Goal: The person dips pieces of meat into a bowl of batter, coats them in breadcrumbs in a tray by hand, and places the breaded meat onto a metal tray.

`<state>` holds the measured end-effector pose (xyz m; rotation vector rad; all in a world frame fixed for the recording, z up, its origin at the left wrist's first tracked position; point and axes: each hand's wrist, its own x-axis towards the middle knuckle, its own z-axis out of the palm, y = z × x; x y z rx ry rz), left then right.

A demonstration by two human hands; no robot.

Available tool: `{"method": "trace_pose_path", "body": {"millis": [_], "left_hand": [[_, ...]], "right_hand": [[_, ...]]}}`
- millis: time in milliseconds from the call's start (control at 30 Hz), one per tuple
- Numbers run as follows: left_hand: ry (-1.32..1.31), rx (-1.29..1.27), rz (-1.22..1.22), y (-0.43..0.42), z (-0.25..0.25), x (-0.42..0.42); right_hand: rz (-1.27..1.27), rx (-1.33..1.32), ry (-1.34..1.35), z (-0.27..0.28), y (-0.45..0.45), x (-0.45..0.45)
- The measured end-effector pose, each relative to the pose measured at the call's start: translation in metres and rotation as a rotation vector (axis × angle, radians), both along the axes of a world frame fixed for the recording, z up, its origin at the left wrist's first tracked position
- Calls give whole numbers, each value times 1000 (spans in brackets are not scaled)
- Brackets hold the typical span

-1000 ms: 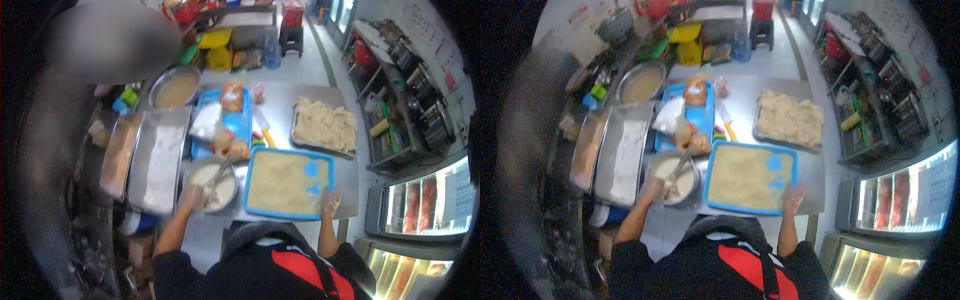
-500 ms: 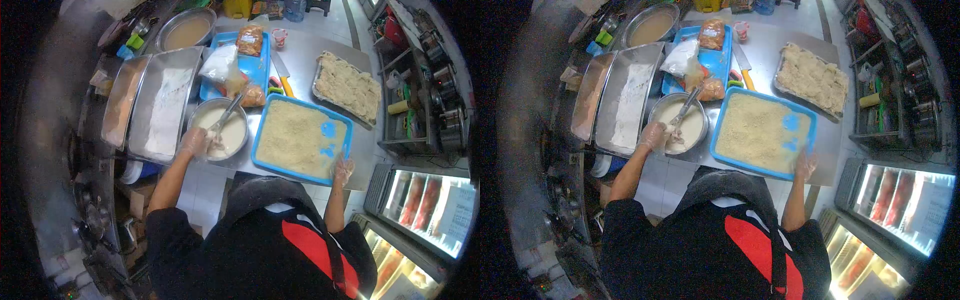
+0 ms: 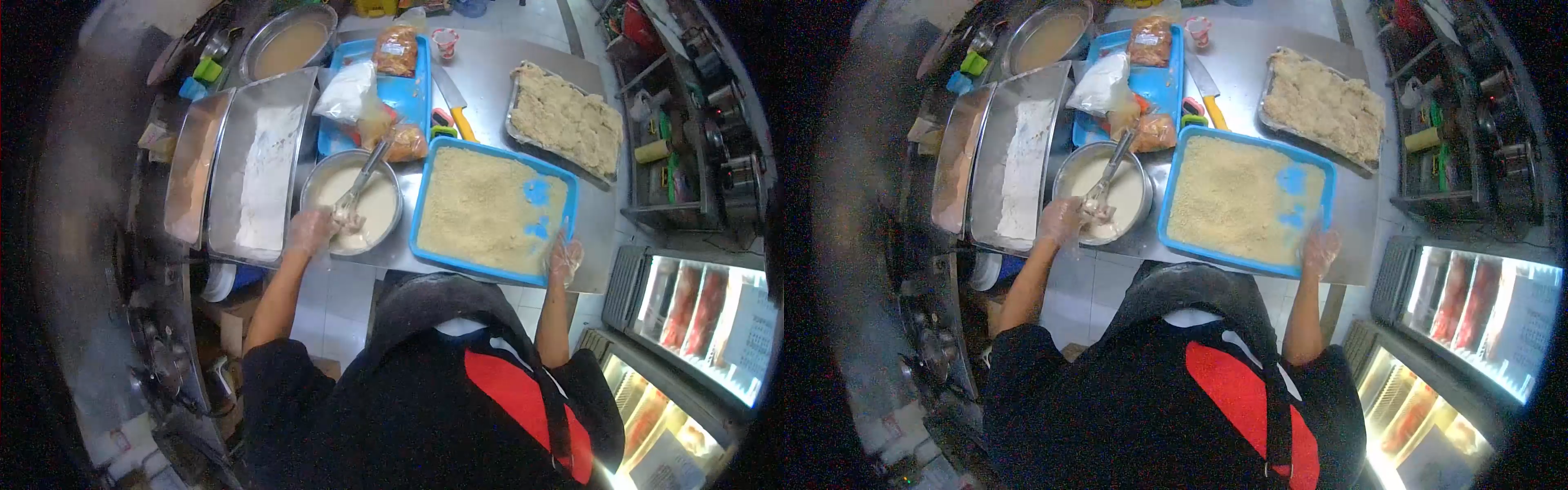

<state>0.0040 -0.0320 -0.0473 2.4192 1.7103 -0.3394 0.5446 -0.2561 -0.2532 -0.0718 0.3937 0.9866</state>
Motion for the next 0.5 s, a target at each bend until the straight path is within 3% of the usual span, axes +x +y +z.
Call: {"method": "trace_pose_path", "body": {"millis": [33,200,267,300,400,500], "left_hand": [[-2,15,8,-1,-2,2],[-41,24,33,3,1,12],[-97,29,34,9,-10,6],[-126,29,33,12,-20,1],[-234,36,-13,29,-60,-23],[-232,3,35,24,-17,-5]], "right_hand": [[-72,-130,-98,5,-1,-4],[278,730,820,-39,-14,18],[394,807,862,-64,-18,38],[432,711,716,-76,-23,52],[305,746,945,-87,-28,54],[116,1019,1397,-58,-21,31]]}}
